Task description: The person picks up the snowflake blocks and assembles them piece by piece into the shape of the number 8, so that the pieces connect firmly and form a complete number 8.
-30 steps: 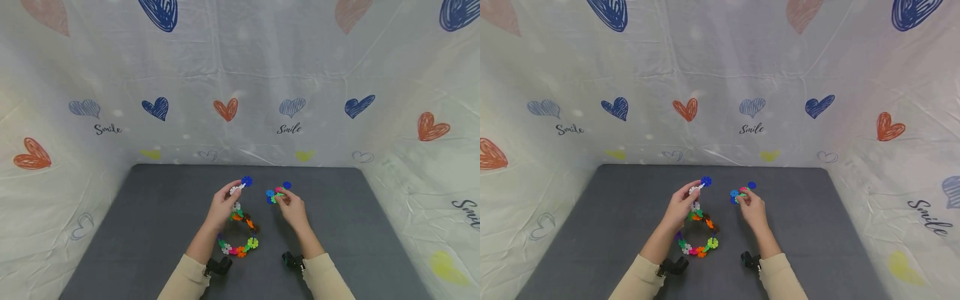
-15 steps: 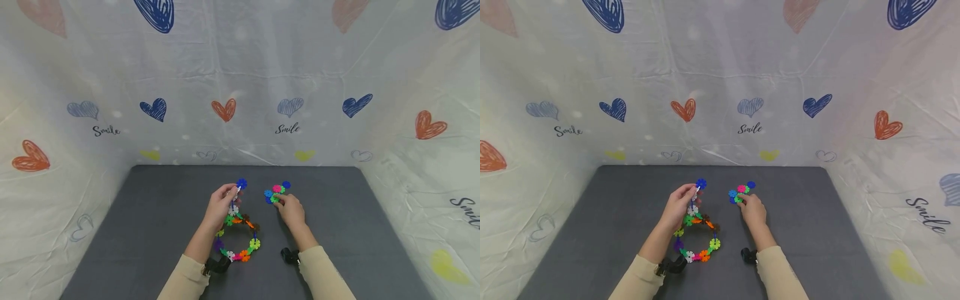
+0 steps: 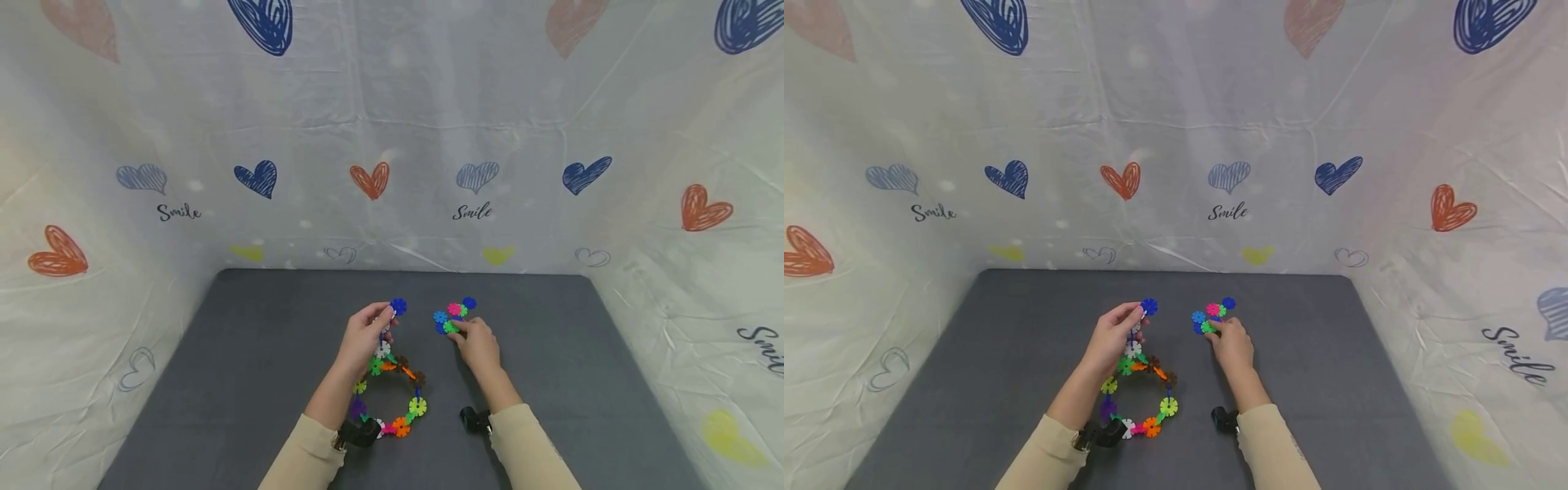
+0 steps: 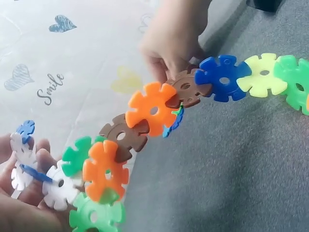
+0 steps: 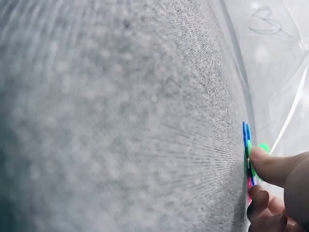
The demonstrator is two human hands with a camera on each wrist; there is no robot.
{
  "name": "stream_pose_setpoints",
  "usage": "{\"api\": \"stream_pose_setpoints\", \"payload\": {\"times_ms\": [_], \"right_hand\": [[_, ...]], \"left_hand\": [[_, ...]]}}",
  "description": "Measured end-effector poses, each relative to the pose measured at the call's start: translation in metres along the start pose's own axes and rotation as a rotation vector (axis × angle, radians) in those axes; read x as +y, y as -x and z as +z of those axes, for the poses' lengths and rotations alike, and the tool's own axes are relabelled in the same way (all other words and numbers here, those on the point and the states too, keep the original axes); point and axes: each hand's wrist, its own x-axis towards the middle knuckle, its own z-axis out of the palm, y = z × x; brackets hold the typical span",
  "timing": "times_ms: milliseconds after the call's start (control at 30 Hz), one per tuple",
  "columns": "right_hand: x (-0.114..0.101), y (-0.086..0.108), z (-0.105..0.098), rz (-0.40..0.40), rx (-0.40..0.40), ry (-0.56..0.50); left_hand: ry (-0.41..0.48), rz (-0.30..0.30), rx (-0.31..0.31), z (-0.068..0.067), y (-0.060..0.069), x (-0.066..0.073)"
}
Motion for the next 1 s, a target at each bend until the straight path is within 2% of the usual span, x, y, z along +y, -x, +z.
{"api": "stream_pose_setpoints", "payload": {"times_ms": [133,267,400,533,633,767,1000], "right_hand": [[-0.005,0.002,-0.004,-0.085,0.123,-0.034],[-0.026,0.008,-0.016,-0.259,0.253,-0.166],[-0.055,0.017,-0.033,-0.439,0.314,-0.331],[-0.076,0.023,-0.044,-0.577,0.359,-0.384],[-0.084,0.025,-0.048,-0.622,0.381,-0.384],[-0.087,0.027,-0.049,-0.637,0.42,-0.358],[-0.09,0.028,-0.047,-0.699,0.494,-0.327]], "left_hand": [[0.017,-0.007,0.012,0.004,-0.001,0.0],[0.044,-0.001,0.02,0.004,-0.003,0.002],[0.062,0.003,0.021,0.004,-0.003,0.007],[0.043,0.008,0.008,0.006,-0.002,0.012],[0.032,0.013,-0.017,0.007,0.0,0.016],[0.047,0.017,-0.043,0.01,0.002,0.019],[0.067,0.021,-0.046,0.014,0.002,0.021]]}}
